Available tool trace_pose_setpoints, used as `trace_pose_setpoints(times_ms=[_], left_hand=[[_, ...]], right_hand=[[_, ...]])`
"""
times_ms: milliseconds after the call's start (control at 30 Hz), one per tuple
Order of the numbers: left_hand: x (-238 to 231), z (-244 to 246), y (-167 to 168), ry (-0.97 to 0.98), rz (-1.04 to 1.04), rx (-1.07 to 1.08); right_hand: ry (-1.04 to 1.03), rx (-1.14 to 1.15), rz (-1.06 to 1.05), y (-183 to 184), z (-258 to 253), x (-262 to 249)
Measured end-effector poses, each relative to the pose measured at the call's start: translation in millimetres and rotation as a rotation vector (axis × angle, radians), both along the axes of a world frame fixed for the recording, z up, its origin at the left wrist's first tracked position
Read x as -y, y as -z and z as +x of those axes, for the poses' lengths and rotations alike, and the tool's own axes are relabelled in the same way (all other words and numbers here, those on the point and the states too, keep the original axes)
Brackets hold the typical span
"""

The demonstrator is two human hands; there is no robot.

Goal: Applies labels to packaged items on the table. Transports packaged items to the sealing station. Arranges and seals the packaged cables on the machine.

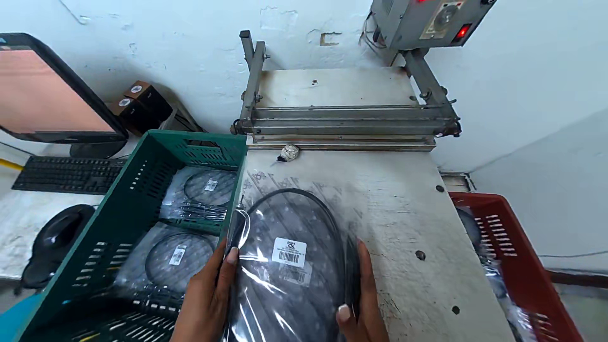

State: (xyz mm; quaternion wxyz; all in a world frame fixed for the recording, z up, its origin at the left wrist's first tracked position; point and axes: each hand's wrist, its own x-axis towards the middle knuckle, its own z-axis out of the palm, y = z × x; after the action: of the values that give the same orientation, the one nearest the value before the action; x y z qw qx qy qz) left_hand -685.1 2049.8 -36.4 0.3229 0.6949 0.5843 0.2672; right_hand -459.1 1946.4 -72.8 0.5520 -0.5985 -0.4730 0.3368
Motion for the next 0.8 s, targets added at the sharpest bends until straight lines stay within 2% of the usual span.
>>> trace_pose_setpoints(times_ms=[100, 200, 233, 300, 333, 367, 467, 567, 667, 800], left_hand=[[5, -6, -4, -0.044, 0.022, 0.137], [9, -15, -19, 0.057, 0.008, 0.585], [5, -20, -25, 0.142, -0.060, 0.735], [-15, -24, -35, 0.328, -0.196, 0.874], [-28, -18, -39, 0.305, -0.237, 0.891], [-40, -6, -43, 0.182, -0.258, 0.870], [-65, 28, -58, -0.077, -0.388, 0.771], [-78, 45, -63, -0.155, -0.511, 0.796], [-81, 55, -65, -0.193, -0.551, 0.813], [-86, 57, -61, -0.229, -0.535, 0.836]], right_hand=[[0.031, 0.092, -0.021, -2, 18, -2], [0.155, 0.177, 0.100, -13, 51, -22], [0.114, 0.121, 0.128, -20, 57, -29], [-0.088, -0.108, 0.132, -35, 61, -47], [-0.183, -0.205, 0.116, -42, 60, -58], [-0.211, -0.205, 0.082, -49, 59, -68], [-0.150, -0.188, -0.026, -61, 57, -97], [-0.198, -0.144, -0.023, -67, 56, -111], [-0.231, -0.091, -0.002, -70, 56, -114], [-0.068, -0.171, -0.109, -52, 67, -101]])
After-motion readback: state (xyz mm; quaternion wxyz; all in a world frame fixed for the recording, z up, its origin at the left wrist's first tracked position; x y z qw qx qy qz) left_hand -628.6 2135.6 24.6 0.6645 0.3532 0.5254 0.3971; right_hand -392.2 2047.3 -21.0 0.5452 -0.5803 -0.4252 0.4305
